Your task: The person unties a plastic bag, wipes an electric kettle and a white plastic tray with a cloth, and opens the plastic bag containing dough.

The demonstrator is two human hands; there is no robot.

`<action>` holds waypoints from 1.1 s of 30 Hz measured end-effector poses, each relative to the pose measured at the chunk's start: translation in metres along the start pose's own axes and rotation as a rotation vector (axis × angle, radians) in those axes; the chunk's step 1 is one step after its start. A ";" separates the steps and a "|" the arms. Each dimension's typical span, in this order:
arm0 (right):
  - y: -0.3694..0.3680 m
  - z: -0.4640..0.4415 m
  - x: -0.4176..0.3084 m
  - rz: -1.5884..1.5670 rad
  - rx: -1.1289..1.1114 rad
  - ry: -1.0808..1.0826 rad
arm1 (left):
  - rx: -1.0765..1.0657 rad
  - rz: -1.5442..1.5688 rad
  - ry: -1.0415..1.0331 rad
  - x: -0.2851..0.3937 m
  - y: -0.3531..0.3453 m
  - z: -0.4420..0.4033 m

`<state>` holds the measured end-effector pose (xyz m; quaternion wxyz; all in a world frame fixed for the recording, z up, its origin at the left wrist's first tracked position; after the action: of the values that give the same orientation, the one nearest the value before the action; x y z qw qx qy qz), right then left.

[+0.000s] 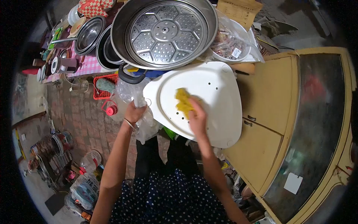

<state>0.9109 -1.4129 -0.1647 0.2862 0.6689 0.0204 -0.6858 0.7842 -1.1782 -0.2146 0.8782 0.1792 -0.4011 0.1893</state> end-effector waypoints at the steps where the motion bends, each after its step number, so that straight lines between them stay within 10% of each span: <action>1: 0.023 -0.008 0.012 -0.008 0.087 0.036 | 0.002 -0.033 -0.005 0.003 -0.001 0.002; 5: 0.071 -0.057 0.046 0.175 0.345 -0.099 | 0.003 -0.037 0.002 0.004 -0.003 0.004; 7: 0.037 -0.083 0.035 0.756 0.288 0.104 | 0.029 0.002 -0.006 -0.003 -0.002 0.001; 14: -0.084 -0.030 -0.032 0.307 -0.396 0.326 | 0.018 -0.056 -0.004 -0.012 0.003 0.002; 18: -0.058 -0.020 -0.024 -0.004 -0.481 0.116 | 0.024 0.001 -0.054 -0.001 -0.003 0.001; 20: -0.032 -0.030 -0.025 -0.189 -0.156 0.139 | -0.016 -0.006 -0.031 -0.002 -0.003 0.001; 33: -0.088 -0.011 -0.066 0.301 -0.612 0.486 | 0.020 0.136 0.029 -0.009 -0.006 0.006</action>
<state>0.8796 -1.3107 -0.1358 0.5556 0.6908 0.1923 -0.4209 0.7776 -1.1881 -0.2191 0.8672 0.1575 -0.3975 0.2554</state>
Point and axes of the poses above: each hand's wrist, its own z-axis away from the middle knuckle, its own y-axis out of the back of the hand, x = y × z, the point moved 7 cm from there along -z, towards the middle knuckle, and after that the axes turned 3 degrees about y, right-handed, at the moved point
